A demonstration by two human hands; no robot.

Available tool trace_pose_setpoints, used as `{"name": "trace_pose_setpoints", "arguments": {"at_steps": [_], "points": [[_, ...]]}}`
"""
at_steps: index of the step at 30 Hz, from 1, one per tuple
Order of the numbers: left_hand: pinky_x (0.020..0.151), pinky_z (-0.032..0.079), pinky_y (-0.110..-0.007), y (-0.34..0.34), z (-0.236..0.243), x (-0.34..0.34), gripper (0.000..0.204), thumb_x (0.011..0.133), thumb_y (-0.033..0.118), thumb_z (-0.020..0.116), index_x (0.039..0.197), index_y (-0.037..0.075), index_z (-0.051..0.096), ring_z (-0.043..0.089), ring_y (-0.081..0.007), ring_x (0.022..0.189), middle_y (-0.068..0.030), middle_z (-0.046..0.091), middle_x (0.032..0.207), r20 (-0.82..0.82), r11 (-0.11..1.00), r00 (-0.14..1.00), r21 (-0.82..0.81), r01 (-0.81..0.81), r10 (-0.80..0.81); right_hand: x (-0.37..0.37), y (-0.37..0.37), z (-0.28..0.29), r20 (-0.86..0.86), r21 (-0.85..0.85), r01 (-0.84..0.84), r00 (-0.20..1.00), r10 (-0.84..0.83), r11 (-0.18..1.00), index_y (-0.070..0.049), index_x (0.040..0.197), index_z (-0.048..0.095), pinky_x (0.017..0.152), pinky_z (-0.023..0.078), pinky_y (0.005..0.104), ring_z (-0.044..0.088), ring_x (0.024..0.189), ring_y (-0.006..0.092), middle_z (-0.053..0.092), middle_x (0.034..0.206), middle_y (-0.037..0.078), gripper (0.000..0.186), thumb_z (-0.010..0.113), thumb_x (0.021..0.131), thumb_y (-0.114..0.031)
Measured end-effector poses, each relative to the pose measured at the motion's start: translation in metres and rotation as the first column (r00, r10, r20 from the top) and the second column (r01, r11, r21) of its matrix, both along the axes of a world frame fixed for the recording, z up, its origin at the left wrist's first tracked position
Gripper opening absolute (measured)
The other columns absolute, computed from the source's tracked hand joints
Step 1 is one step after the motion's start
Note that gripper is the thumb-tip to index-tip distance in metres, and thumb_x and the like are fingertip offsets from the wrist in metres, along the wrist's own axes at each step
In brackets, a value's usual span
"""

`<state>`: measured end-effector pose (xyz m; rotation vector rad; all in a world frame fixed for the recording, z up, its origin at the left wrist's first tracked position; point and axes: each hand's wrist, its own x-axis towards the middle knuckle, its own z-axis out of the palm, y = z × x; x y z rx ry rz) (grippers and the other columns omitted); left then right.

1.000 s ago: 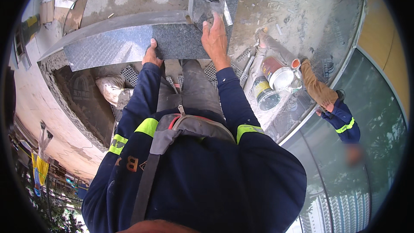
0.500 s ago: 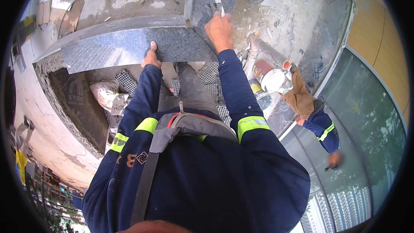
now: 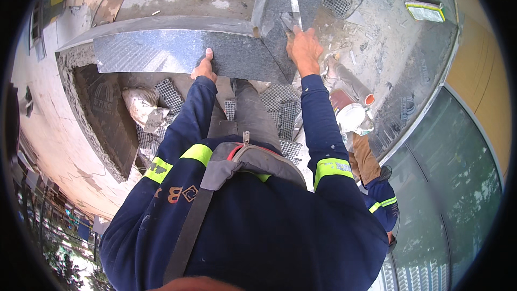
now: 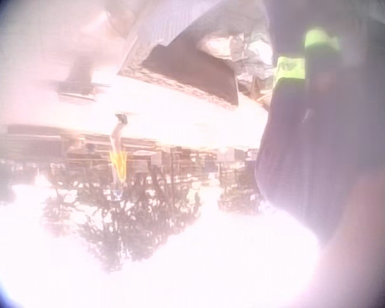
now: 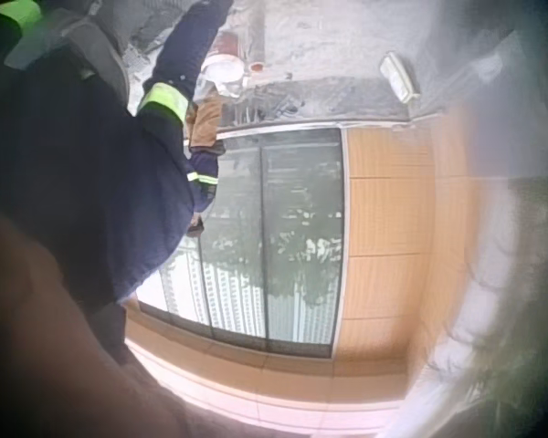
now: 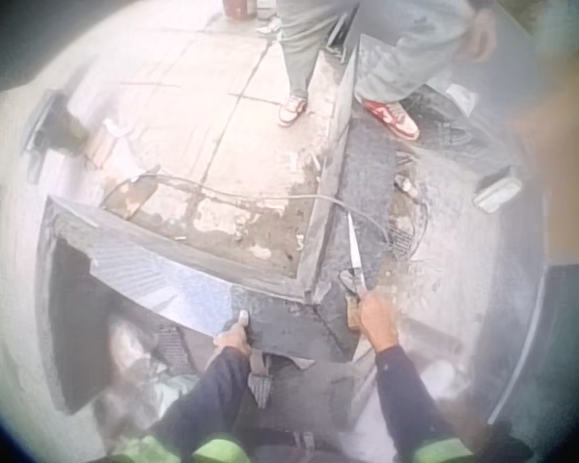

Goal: The person scoops adhesive from a bucket with a trowel and spreads it onto a rectangular stone tile. They then flip the tile and scrape the edges with a smaller tool, repeating the process on another tile.

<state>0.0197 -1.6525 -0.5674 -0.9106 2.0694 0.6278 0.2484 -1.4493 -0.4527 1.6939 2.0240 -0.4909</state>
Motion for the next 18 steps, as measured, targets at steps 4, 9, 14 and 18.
{"name": "trace_pose_setpoints", "arguments": {"at_steps": [4, 9, 14, 18], "points": [[0.118, 0.047, -0.042, 0.005, -0.005, 0.002, 0.133, 0.068, 0.047, 0.103, 0.153, -0.015, 0.022, 0.052, -0.0395, 0.144, -0.0295, 0.043, 0.159, -0.004, 0.997, 0.998, 0.018, -0.069, 0.069, 0.025, 0.034, 0.005, 0.057, -0.115, 0.051, 0.997, -0.045, 0.992, -0.026, 0.142, 0.070, 0.101, 0.055, 0.0534, 0.068, 0.124, 0.0438, 0.067, 0.136, 0.025, 0.052, 0.066, 0.091, -0.032], [0.119, 0.046, -0.044, 0.009, 0.027, -0.007, 0.133, 0.065, 0.043, 0.105, 0.153, -0.014, 0.024, 0.054, -0.0396, 0.143, -0.0300, 0.045, 0.158, -0.003, 0.991, 0.991, -0.006, -0.135, 0.135, 0.044, 0.060, 0.014, -0.238, -0.234, 0.147, 0.950, -0.204, 0.961, -0.017, 0.147, 0.068, 0.108, 0.051, 0.0459, 0.066, 0.131, 0.0405, 0.068, 0.142, 0.025, 0.052, 0.066, 0.098, -0.034], [0.117, 0.049, -0.043, 0.002, 0.007, 0.000, 0.132, 0.062, 0.044, 0.107, 0.150, -0.015, 0.028, 0.055, -0.0381, 0.141, -0.0286, 0.050, 0.153, -0.082, 0.994, 0.991, -0.027, -0.109, 0.106, 0.007, 0.060, 0.019, -0.622, -0.282, 0.166, 0.719, -0.312, 0.945, -0.002, 0.148, 0.064, 0.109, 0.050, 0.0381, 0.066, 0.129, 0.0283, 0.071, 0.140, 0.018, 0.053, 0.069, 0.105, -0.033], [0.111, 0.054, -0.048, -0.009, -0.018, 0.008, 0.122, 0.069, 0.027, 0.105, 0.150, -0.013, 0.023, 0.059, -0.0390, 0.134, -0.0294, 0.051, 0.147, -0.163, 0.976, 0.968, 0.137, -0.171, 0.193, -0.082, 0.050, -0.011, -0.738, -0.515, -0.005, 0.510, -0.441, 0.857, -0.002, 0.152, 0.059, 0.113, 0.047, 0.0346, 0.063, 0.132, 0.0238, 0.066, 0.148, 0.013, 0.053, 0.070, 0.105, -0.023]]}}
